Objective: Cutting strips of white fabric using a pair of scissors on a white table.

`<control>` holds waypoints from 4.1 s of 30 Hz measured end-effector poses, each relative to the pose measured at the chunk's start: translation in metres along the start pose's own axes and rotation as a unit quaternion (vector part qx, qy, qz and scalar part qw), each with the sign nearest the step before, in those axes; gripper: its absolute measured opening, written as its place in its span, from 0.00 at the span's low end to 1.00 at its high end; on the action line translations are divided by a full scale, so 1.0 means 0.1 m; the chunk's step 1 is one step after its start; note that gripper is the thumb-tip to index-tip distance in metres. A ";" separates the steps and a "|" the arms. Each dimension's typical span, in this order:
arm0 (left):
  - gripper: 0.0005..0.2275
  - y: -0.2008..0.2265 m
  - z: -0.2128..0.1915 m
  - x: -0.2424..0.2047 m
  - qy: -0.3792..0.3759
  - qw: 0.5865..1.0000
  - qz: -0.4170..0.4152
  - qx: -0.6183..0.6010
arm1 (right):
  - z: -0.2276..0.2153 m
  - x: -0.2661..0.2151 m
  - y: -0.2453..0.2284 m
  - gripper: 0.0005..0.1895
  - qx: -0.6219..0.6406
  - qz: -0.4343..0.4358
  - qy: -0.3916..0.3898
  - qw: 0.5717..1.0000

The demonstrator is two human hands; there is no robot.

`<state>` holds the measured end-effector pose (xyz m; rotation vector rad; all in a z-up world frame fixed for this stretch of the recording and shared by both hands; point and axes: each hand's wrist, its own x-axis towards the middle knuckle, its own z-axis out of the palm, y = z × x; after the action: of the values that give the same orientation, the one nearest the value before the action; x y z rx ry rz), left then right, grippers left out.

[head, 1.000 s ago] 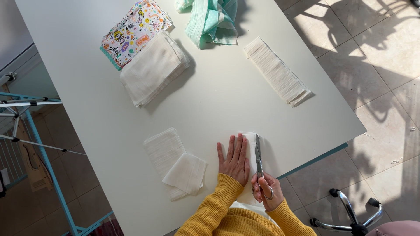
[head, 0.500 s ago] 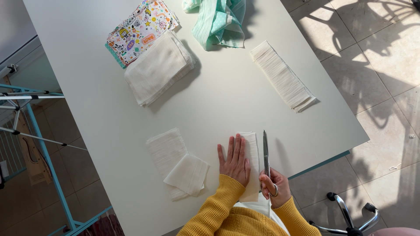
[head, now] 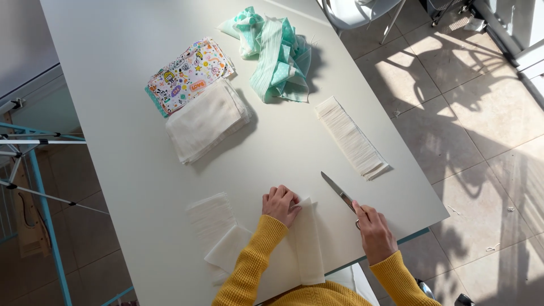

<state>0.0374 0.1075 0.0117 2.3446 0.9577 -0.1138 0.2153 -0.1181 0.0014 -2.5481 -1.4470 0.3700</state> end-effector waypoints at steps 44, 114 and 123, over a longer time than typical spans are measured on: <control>0.17 -0.09 0.39 -1.73 0.353 0.922 -0.149 -0.051 | -0.06 0.61 -1.56 0.10 0.224 -0.309 -0.142 0.913; 0.11 -0.80 -0.20 -0.01 0.190 0.965 -0.119 -0.134 | -0.04 0.62 -0.46 0.09 0.087 0.017 0.068 0.994; 0.13 -0.75 -0.20 0.01 0.185 0.965 -0.146 -0.111 | -0.09 0.63 -0.46 0.18 0.100 0.047 0.079 0.991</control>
<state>-0.0145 0.1612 -0.0090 2.0416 1.4156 0.3130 0.2115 -0.0406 0.0154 -2.4289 -1.1760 0.3009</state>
